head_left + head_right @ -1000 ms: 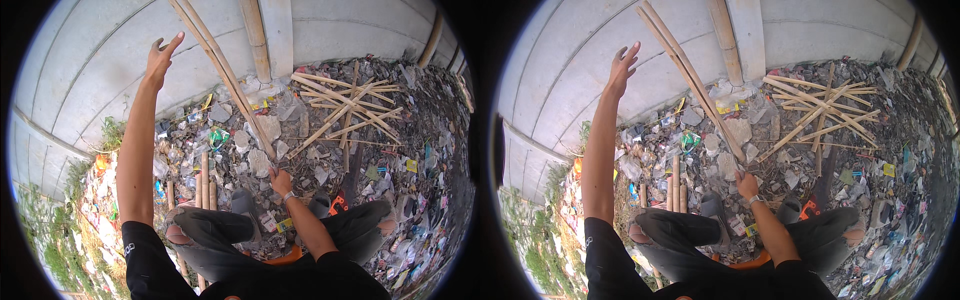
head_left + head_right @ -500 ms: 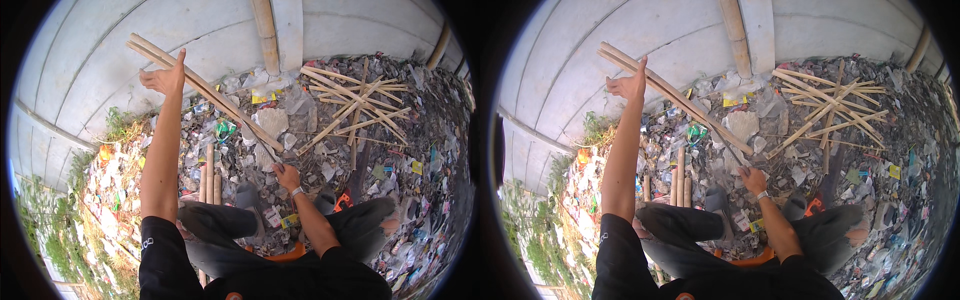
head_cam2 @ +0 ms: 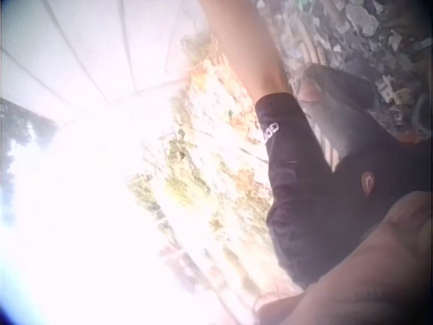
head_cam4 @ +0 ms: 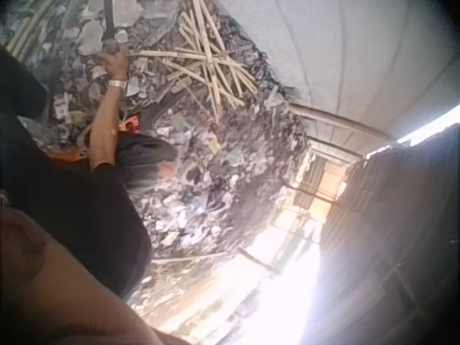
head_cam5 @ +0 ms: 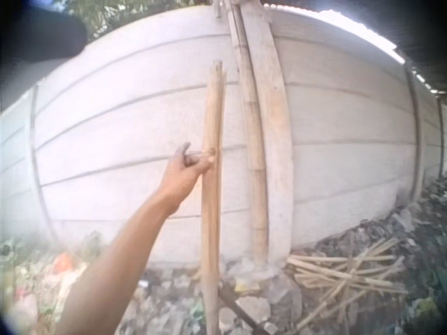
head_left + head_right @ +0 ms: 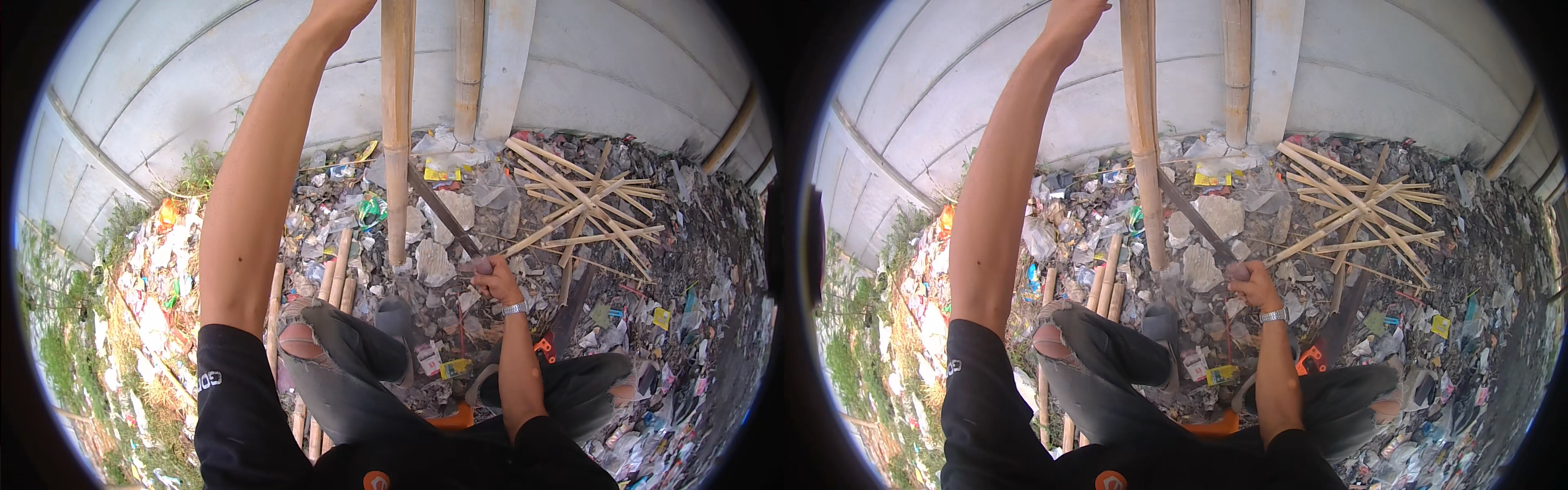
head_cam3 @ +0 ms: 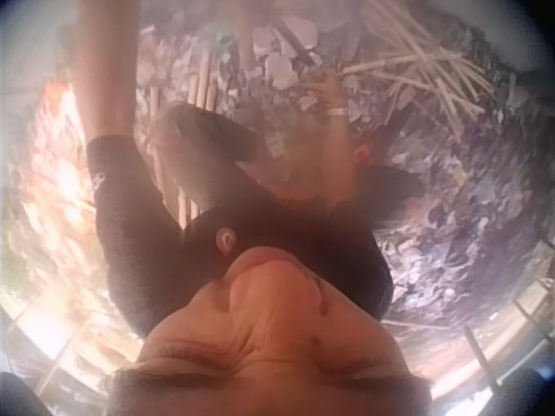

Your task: The person sits on a debris-covered floor and uses a machete to cut long bamboo poles into smaller segments. They repeatedly pick up a pole, position it, and strike it with the machete to sever it, then place the cut pieces aside.

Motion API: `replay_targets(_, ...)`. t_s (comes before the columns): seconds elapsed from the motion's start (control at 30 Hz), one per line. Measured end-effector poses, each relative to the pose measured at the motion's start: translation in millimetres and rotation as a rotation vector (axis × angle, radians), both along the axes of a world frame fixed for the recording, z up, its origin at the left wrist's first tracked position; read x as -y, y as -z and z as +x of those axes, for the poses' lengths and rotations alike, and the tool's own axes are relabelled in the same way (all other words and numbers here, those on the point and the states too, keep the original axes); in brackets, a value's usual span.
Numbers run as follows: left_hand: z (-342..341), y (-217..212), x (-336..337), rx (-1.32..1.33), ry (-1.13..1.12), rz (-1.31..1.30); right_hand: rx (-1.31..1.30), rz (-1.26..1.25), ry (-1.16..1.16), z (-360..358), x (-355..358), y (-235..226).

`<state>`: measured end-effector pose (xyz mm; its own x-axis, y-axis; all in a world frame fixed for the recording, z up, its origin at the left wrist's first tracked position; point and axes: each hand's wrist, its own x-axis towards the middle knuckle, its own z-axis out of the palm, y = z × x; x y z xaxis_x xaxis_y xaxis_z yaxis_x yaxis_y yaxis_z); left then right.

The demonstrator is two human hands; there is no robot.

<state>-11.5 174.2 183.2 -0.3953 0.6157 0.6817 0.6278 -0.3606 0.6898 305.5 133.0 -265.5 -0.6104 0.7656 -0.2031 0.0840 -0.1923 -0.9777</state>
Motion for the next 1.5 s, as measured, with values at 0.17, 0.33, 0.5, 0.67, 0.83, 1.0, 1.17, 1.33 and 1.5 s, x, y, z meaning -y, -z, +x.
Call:
replay_targets(0.17, 2, -32, 11, -0.242, 0.049, -0.1, -0.154, -0.121, -0.109, -11, 12, -34)
replay_targets(0.33, -57, -21, -13, 0.003, 0.414, -0.132, -0.155, -0.112, -0.215, 8, 6, -28)
replay_targets(0.5, -38, -20, 14, 0.336, 0.7, -0.179, -0.161, -0.317, -0.357, 22, -5, -20)
replay_targets(0.67, -27, -23, 36, 0.158, 0.283, -0.05, -0.098, -0.267, -0.428, 8, 1, -35)
replay_targets(0.83, 24, -21, 46, 0.01, -0.2, 0.094, 0.231, 0.47, 0.007, -30, 0, -34)
replay_targets(1.0, 83, -28, 64, 0.027, -0.137, 0.009, 0.15, 0.571, 0.021, -41, -2, -15)
replay_targets(1.17, 176, -25, 91, -0.162, 0.319, -0.296, -0.033, 0.704, 0.056, -47, 12, 29)
replay_targets(1.33, 225, -15, 104, -0.252, 0.581, -0.297, -0.142, 0.471, -0.075, -57, 27, 35)
replay_targets(1.5, 235, -17, 99, -0.239, 0.545, -0.188, -0.205, 0.346, -0.153, -54, 25, 27)
